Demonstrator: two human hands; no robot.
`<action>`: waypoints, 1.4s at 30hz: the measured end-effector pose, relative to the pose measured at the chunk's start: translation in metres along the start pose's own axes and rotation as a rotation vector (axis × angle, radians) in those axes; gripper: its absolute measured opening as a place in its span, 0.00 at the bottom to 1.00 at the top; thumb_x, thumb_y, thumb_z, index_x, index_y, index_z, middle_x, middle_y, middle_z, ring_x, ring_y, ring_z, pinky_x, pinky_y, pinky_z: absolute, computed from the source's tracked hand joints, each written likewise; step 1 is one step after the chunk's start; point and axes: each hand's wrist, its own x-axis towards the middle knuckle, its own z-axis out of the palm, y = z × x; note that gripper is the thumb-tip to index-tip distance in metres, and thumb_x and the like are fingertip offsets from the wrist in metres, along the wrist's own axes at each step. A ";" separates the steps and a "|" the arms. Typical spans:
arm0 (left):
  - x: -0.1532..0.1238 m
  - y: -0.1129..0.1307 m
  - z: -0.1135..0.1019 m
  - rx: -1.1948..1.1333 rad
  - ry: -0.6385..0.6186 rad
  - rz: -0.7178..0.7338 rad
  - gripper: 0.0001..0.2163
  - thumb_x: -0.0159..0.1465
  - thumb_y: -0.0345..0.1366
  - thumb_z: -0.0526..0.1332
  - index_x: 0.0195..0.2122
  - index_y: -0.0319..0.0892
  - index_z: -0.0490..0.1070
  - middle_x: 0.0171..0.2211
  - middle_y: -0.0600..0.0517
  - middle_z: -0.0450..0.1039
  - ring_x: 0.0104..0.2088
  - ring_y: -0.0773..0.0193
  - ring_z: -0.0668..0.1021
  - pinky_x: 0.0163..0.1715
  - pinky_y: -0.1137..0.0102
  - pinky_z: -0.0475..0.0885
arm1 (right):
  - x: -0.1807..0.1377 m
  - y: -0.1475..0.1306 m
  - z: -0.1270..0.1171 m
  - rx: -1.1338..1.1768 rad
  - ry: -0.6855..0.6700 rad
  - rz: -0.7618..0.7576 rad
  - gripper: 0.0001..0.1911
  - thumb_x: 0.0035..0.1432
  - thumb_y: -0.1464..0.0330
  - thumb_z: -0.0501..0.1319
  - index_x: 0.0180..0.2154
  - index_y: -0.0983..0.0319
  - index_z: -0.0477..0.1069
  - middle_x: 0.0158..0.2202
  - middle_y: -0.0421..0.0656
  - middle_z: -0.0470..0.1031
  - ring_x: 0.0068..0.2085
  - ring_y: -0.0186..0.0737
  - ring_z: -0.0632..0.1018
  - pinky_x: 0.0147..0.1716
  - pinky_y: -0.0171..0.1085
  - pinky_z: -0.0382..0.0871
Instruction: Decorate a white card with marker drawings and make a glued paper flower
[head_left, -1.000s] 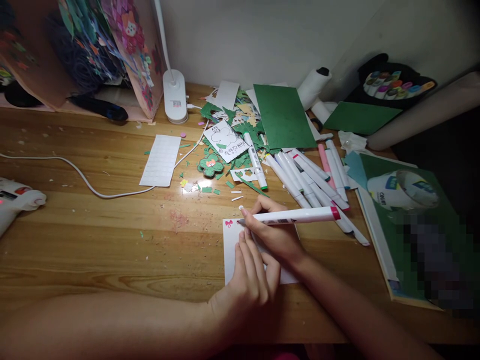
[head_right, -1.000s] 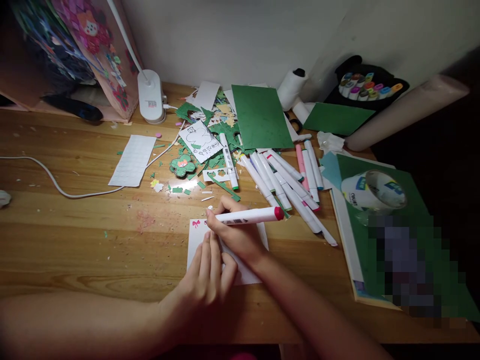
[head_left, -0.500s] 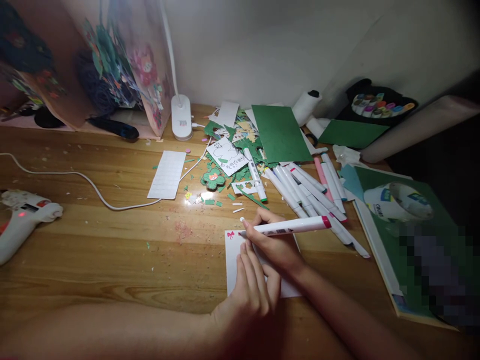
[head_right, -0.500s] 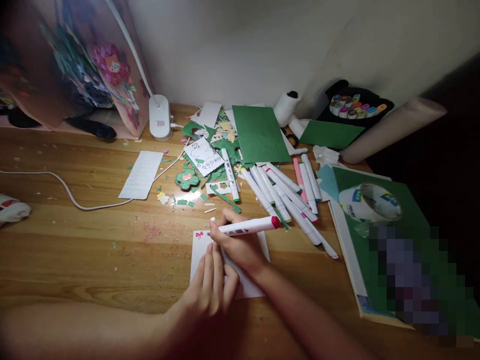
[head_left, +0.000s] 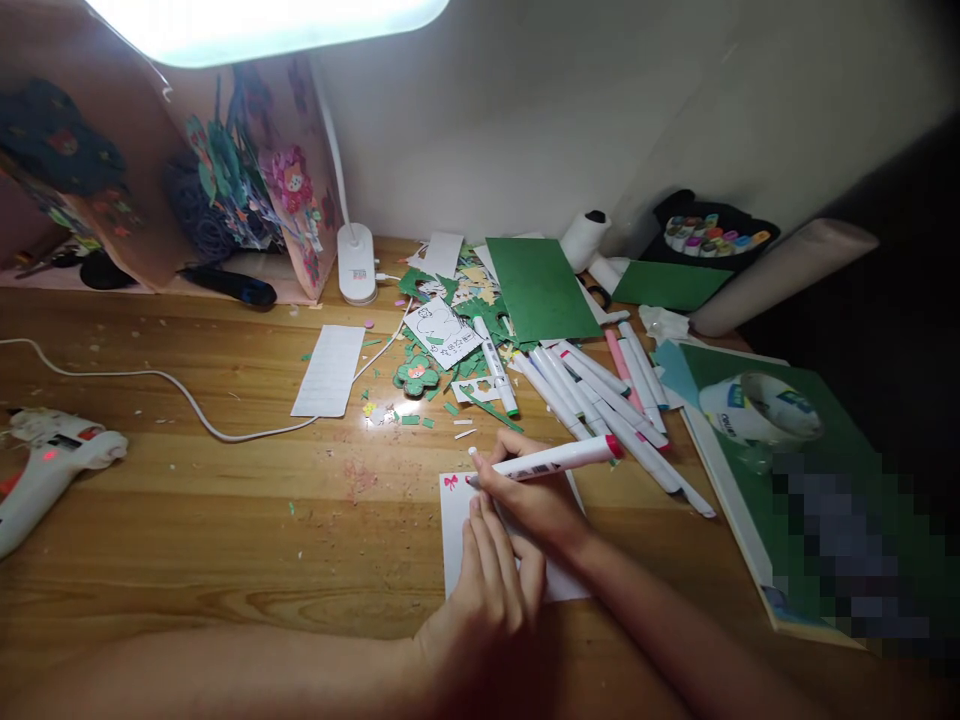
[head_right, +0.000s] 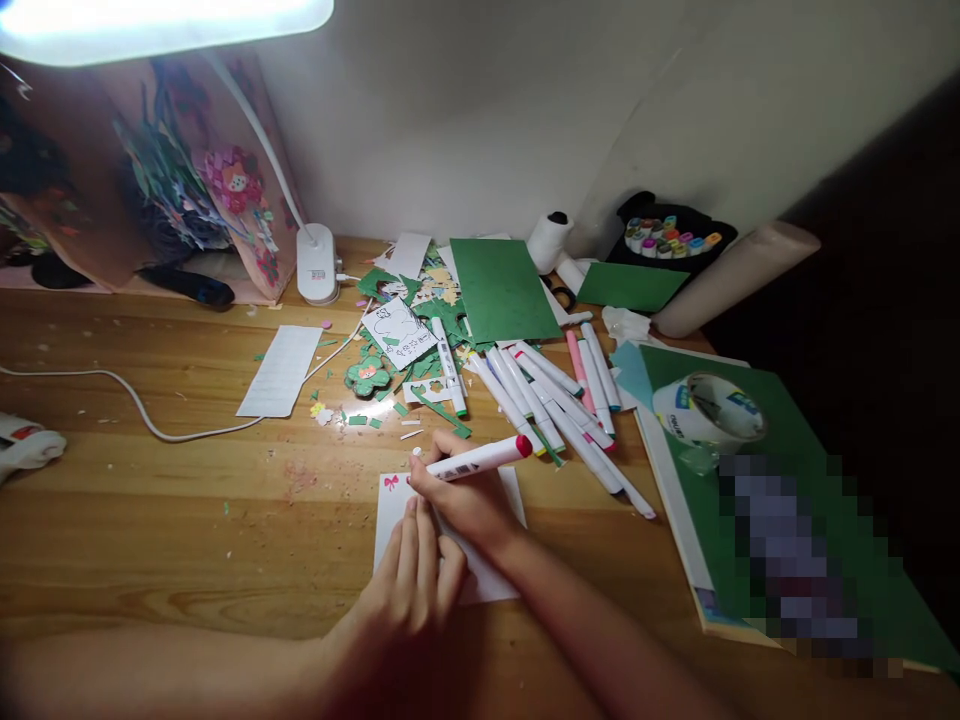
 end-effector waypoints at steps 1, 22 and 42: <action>-0.001 0.001 0.000 -0.006 -0.013 0.002 0.12 0.61 0.31 0.51 0.40 0.30 0.68 0.42 0.34 0.75 0.44 0.51 0.78 0.41 0.64 0.72 | 0.000 0.000 0.000 0.001 0.003 -0.003 0.17 0.54 0.64 0.59 0.20 0.60 0.55 0.17 0.33 0.58 0.21 0.30 0.61 0.20 0.30 0.54; 0.001 -0.003 -0.004 -0.007 -0.021 0.013 0.10 0.61 0.33 0.54 0.38 0.30 0.67 0.42 0.32 0.74 0.44 0.51 0.78 0.41 0.65 0.72 | 0.000 -0.002 -0.001 -0.025 0.019 -0.011 0.17 0.55 0.65 0.58 0.20 0.59 0.53 0.17 0.33 0.57 0.21 0.31 0.60 0.20 0.31 0.53; 0.004 -0.003 -0.002 0.016 0.036 -0.006 0.09 0.62 0.32 0.53 0.35 0.30 0.68 0.40 0.32 0.75 0.41 0.50 0.79 0.38 0.66 0.74 | 0.000 -0.005 -0.002 -0.046 0.000 -0.009 0.17 0.56 0.64 0.57 0.20 0.59 0.54 0.17 0.34 0.58 0.21 0.31 0.61 0.21 0.32 0.54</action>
